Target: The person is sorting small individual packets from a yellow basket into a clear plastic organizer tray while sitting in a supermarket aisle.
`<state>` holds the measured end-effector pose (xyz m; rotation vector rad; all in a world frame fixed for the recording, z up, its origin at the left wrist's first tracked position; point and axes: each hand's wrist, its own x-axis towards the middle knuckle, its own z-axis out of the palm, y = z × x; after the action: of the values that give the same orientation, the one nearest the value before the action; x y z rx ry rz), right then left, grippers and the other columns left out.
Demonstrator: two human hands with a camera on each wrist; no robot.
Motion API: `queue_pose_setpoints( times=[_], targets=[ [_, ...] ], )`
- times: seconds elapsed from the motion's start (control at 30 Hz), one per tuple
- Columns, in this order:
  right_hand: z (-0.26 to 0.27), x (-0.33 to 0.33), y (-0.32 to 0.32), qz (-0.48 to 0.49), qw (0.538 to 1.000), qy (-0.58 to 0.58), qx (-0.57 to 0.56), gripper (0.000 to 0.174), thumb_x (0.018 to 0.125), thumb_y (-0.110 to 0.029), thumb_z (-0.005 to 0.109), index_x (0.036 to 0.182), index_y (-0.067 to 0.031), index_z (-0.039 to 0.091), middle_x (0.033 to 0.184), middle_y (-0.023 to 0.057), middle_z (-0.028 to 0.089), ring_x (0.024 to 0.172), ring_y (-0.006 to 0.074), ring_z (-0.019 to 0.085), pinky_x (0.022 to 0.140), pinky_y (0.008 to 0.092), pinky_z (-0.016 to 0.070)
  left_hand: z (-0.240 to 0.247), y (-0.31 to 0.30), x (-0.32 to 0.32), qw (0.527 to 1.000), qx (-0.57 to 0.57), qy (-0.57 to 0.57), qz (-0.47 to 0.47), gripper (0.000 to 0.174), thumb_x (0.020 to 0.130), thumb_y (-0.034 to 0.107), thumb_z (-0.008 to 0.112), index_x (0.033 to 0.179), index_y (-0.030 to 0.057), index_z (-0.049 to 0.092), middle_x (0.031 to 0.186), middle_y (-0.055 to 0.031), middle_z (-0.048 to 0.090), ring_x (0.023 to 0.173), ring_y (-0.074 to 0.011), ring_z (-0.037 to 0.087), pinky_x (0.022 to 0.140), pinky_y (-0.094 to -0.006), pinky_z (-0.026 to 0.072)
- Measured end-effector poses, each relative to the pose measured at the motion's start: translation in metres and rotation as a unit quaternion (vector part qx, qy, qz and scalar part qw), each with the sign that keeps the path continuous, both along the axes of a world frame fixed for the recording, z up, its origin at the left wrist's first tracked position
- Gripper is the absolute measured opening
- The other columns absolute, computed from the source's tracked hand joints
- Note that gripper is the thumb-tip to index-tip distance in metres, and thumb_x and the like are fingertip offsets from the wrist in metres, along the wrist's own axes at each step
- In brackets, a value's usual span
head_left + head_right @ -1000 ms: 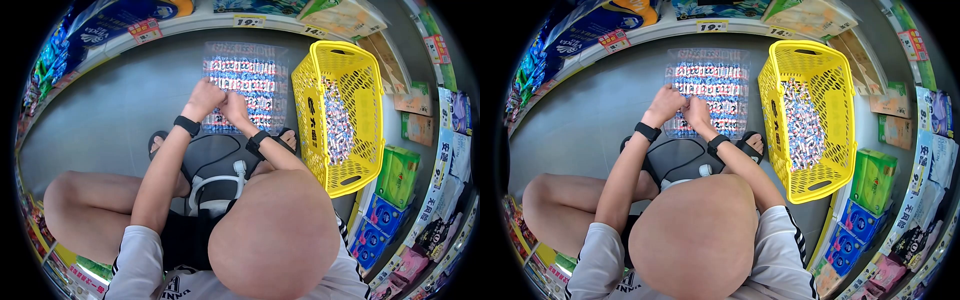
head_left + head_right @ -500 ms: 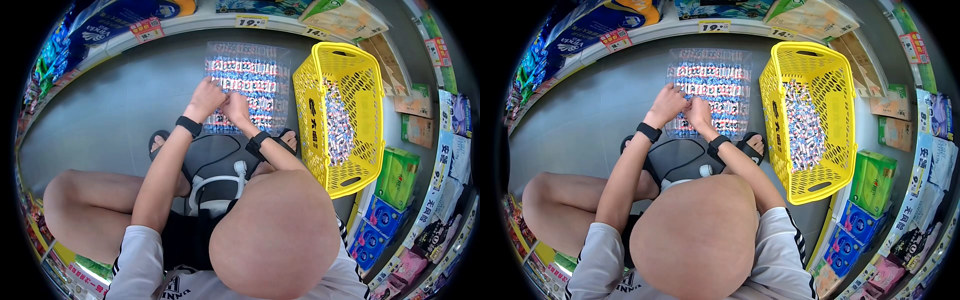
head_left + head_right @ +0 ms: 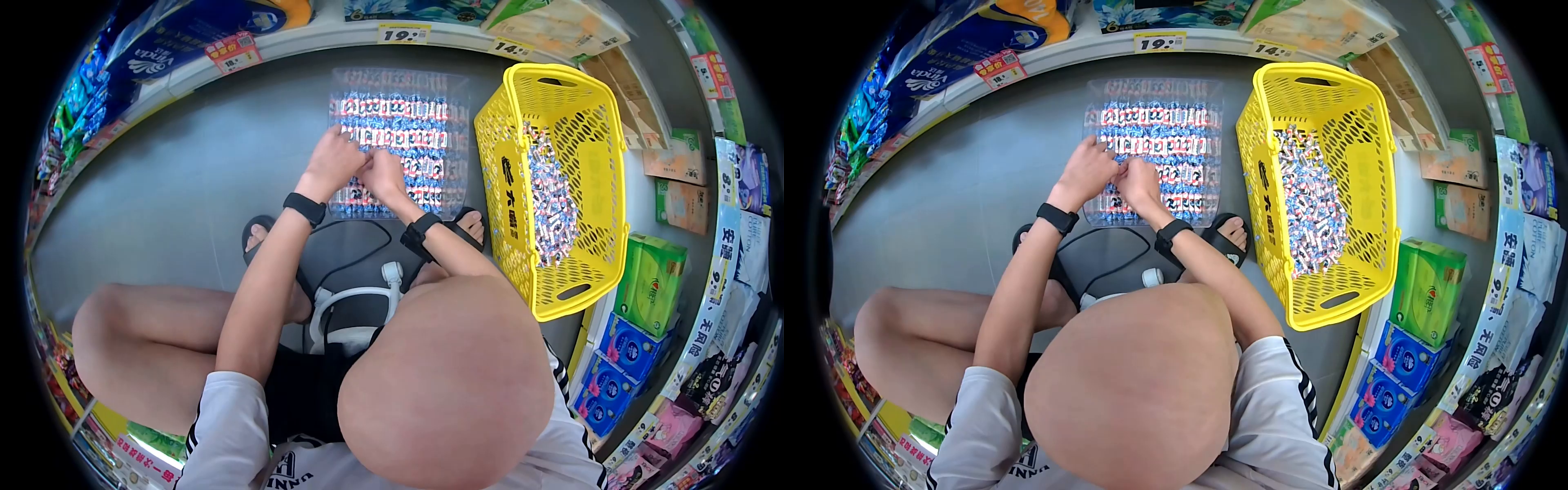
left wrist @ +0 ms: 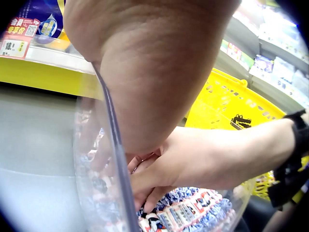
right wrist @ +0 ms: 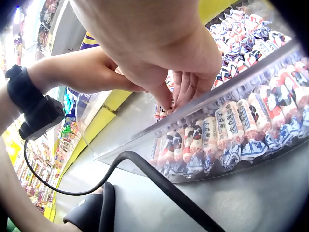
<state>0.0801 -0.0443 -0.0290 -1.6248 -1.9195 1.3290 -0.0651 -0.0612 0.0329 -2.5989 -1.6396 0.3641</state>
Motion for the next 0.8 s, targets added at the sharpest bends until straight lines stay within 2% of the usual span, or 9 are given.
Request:
queue_pose_setpoints(
  times=[0.13,0.2,0.23,0.3,0.37,0.43,0.47,0.63,0.8],
  targets=[
    [0.013,0.004,0.005,0.023,1.000,-0.019,-0.005,0.017,0.082,-0.019,0.084,0.090,-0.0051,0.078,0.085,0.0189,0.077,0.085,0.0376,0.076,0.079,0.0459,0.0605,0.008,0.003,0.000,0.999,-0.025,-0.018,0.017,0.008,0.085,0.014,0.073,0.082,0.0169,0.079,0.096,-0.0030,0.076,0.104,-0.0204,0.071,0.101,-0.0368,0.0474],
    [0.020,0.008,0.013,0.079,0.995,-0.044,0.033,0.030,0.083,-0.024,0.084,0.096,0.0017,0.076,0.087,0.0182,0.078,0.083,0.0344,0.078,0.079,0.0422,0.0603,0.015,0.005,-0.001,0.989,-0.056,-0.132,0.043,0.011,0.084,0.008,0.071,0.089,0.0148,0.079,0.096,-0.0063,0.075,0.104,-0.0240,0.071,0.098,-0.0396,0.0513],
    [0.026,0.012,0.017,0.079,0.995,-0.044,0.035,0.030,0.083,-0.024,0.084,0.096,0.0017,0.076,0.087,0.0182,0.078,0.083,0.0344,0.078,0.079,0.0422,0.0603,0.019,0.007,0.000,0.989,-0.055,-0.132,0.042,0.011,0.084,0.008,0.071,0.089,0.0148,0.079,0.096,-0.0063,0.075,0.104,-0.0240,0.071,0.098,-0.0396,0.0513],
    [0.038,0.022,0.027,0.143,0.989,-0.035,0.021,0.021,0.087,-0.023,0.078,0.096,-0.0040,0.077,0.095,0.0190,0.078,0.093,0.0374,0.076,0.084,0.0484,0.0592,0.028,0.011,0.001,0.976,-0.065,-0.199,0.063,0.018,0.085,0.003,0.066,0.096,0.0110,0.078,0.096,-0.0112,0.074,0.102,-0.0314,0.072,0.090,-0.0457,0.0560],
    [0.044,0.036,0.032,0.180,0.981,-0.029,0.061,0.020,0.088,-0.020,0.077,0.098,-0.0033,0.076,0.094,0.0206,0.077,0.092,0.0397,0.075,0.084,0.0501,0.0592,0.038,0.016,0.002,0.967,-0.070,-0.235,0.062,0.020,0.085,0.001,0.064,0.098,0.0084,0.077,0.097,-0.0133,0.074,0.100,-0.0348,0.072,0.087,-0.0479,0.0570],
    [0.079,0.050,0.035,0.245,0.954,-0.103,0.136,0.019,0.088,-0.017,0.076,0.100,-0.0034,0.075,0.093,0.0219,0.076,0.093,0.0414,0.074,0.084,0.0517,0.0595,0.045,0.021,0.006,0.958,-0.076,-0.272,0.058,0.021,0.086,-0.001,0.061,0.099,0.0058,0.076,0.098,-0.0154,0.073,0.098,-0.0382,0.072,0.085,-0.0501,0.0579],
    [0.095,0.057,0.037,0.281,0.936,-0.159,0.140,0.024,0.088,-0.017,0.076,0.109,-0.0056,0.071,0.092,0.0185,0.076,0.094,0.0390,0.074,0.085,0.0500,0.0587,0.048,0.023,0.010,0.957,-0.057,-0.280,0.053,0.021,0.087,-0.001,0.060,0.101,0.0046,0.074,0.099,-0.0162,0.073,0.097,-0.0397,0.071,0.084,-0.0504,0.0578],
    [0.144,0.094,0.040,0.281,0.932,-0.164,0.161,0.019,0.088,-0.015,0.076,0.105,-0.0053,0.073,0.093,0.0211,0.075,0.094,0.0404,0.073,0.084,0.0517,0.0581,0.086,0.034,0.047,0.938,-0.043,-0.341,0.032,0.020,0.088,0.000,0.059,0.105,0.0012,0.070,0.101,-0.0185,0.072,0.097,-0.0416,0.070,0.083,-0.0510,0.0567],
    [0.183,0.135,0.037,0.211,0.932,-0.184,0.228,0.016,0.087,-0.015,0.074,0.092,0.0004,0.075,0.088,0.0245,0.073,0.088,0.0433,0.072,0.079,0.0509,0.0580,0.117,0.041,0.096,0.914,-0.001,-0.404,-0.036,0.019,0.087,0.001,0.060,0.105,-0.0010,0.066,0.102,-0.0187,0.069,0.096,-0.0424,0.068,0.081,-0.0512,0.0551]
  ],
)
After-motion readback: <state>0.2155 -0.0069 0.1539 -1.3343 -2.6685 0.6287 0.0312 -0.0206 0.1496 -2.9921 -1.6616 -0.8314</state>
